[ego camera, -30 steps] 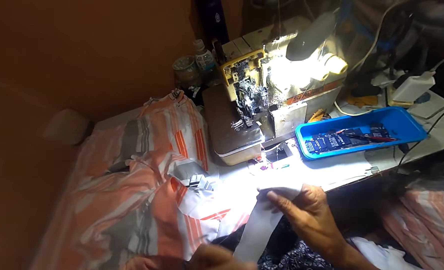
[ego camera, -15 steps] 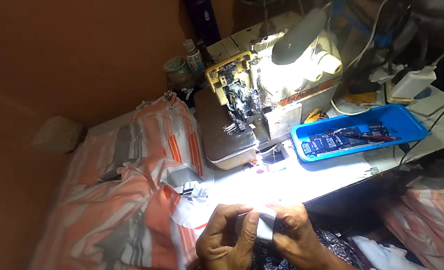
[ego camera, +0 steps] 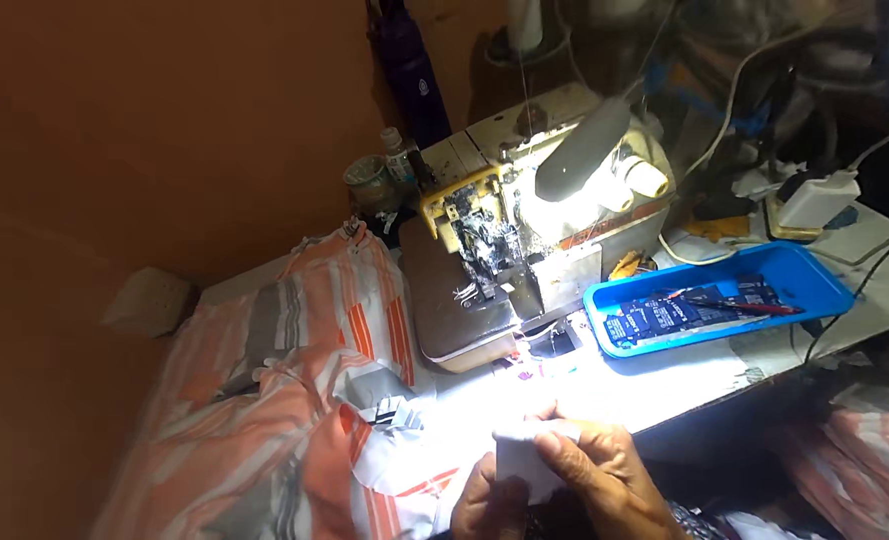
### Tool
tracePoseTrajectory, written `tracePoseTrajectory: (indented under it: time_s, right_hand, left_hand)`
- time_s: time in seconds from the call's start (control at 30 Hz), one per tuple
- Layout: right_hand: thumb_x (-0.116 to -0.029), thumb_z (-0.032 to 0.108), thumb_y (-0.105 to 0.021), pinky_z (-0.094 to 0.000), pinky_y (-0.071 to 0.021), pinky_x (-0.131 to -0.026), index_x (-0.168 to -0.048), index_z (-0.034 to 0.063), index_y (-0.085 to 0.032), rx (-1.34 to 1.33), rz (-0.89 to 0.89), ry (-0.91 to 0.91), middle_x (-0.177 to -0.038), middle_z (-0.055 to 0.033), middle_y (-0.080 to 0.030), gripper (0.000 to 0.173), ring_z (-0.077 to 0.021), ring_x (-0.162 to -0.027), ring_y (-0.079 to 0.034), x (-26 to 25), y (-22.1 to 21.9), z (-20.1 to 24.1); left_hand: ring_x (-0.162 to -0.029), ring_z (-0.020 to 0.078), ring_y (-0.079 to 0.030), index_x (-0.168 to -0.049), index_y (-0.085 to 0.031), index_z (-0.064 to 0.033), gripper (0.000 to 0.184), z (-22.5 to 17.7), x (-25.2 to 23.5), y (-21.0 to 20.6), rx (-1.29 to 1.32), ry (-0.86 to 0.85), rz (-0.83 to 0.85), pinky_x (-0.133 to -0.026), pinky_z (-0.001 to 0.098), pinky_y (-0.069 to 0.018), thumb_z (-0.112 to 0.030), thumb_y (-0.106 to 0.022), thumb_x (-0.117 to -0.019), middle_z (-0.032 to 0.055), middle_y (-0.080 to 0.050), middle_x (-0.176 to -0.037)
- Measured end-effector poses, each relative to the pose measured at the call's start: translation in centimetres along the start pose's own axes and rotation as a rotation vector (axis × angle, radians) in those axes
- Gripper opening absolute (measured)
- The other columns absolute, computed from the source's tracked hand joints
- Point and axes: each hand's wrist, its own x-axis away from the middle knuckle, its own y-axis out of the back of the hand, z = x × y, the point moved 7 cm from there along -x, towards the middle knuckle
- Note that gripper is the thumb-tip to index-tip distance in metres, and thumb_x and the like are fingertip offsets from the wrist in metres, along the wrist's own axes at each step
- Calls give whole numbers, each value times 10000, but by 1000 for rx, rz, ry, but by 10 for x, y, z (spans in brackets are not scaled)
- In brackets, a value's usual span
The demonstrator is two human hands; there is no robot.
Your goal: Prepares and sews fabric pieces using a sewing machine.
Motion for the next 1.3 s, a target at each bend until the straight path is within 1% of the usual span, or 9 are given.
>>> tracePoseTrajectory:
  time_s: [0.1,0.17,0.23,0.33,0.47,0.6,0.9,1.2,1.3]
  right_hand:
    - [-996,185,-634,-96,-501,-784,-810,111,-701,57,-82,89,-858,119,-661,211,103,-867,-594,-11,11,12]
    - [-972,152,-659,-78,-472,-725,-768,75,-658,161,-115,188,-786,101,-637,218,106,-797,-571,-24,19,21]
    - [-919,83,-679,-70,-464,-657,-733,19,-662,285,-189,248,-723,67,-623,197,97,-709,-559,-40,28,26]
    - [-828,51,-666,-73,-448,-600,-734,3,-690,507,-342,208,-692,45,-627,109,98,-631,-534,-62,42,6]
    - [-807,79,-662,-115,-400,-560,-734,-5,-674,650,-390,135,-632,19,-574,113,58,-583,-492,-69,51,-23]
    - [-807,72,-656,-82,-426,-544,-741,4,-666,579,-389,106,-632,43,-574,95,91,-567,-508,-62,51,-28]
    - [-850,87,-640,-129,-369,-553,-731,9,-662,759,-432,21,-601,43,-525,143,55,-560,-458,-85,49,-31]
    - [-853,95,-658,-124,-358,-554,-707,26,-646,768,-447,8,-579,66,-500,161,70,-549,-441,-94,50,-39]
    - [-890,110,-658,-127,-362,-555,-725,28,-668,774,-450,22,-578,64,-517,185,72,-547,-447,-96,50,-39]
  left_hand:
    - [-820,-97,-655,-945,-732,-275,192,-21,-14,0,-201,-83,-16,-765,124,-550,-228,-570,-1036,-200,-718,-881]
    - [-824,-139,-617,-917,-684,-175,223,-53,-37,-7,-509,-277,15,-766,83,-517,-151,-513,-1058,-198,-683,-863]
    - [-827,-119,-567,-898,-695,-7,200,-80,-67,-16,-791,-516,50,-776,64,-470,-139,-587,-1004,-73,-636,-837]
    - [-837,9,-621,-956,-731,13,165,-88,-112,-27,-1096,-730,58,-801,116,-483,-109,-638,-893,73,-692,-865]
    - [-873,157,-638,-874,-719,-5,124,-69,-143,-26,-1220,-733,93,-799,207,-495,-9,-658,-766,123,-666,-876]
    - [-920,80,-598,-811,-742,-24,90,-61,-142,-19,-1197,-709,84,-825,113,-450,-50,-655,-815,106,-627,-922]
    - [-914,169,-631,-832,-748,-18,109,-59,-162,-23,-1249,-712,61,-825,210,-477,0,-642,-813,130,-663,-904]
    - [-919,123,-623,-841,-750,-31,107,-55,-172,-18,-1228,-662,48,-834,190,-470,-24,-643,-840,100,-660,-897]
    - [-907,167,-639,-892,-755,-39,101,-53,-189,-11,-1213,-531,48,-842,325,-498,-121,-711,-853,91,-679,-913]
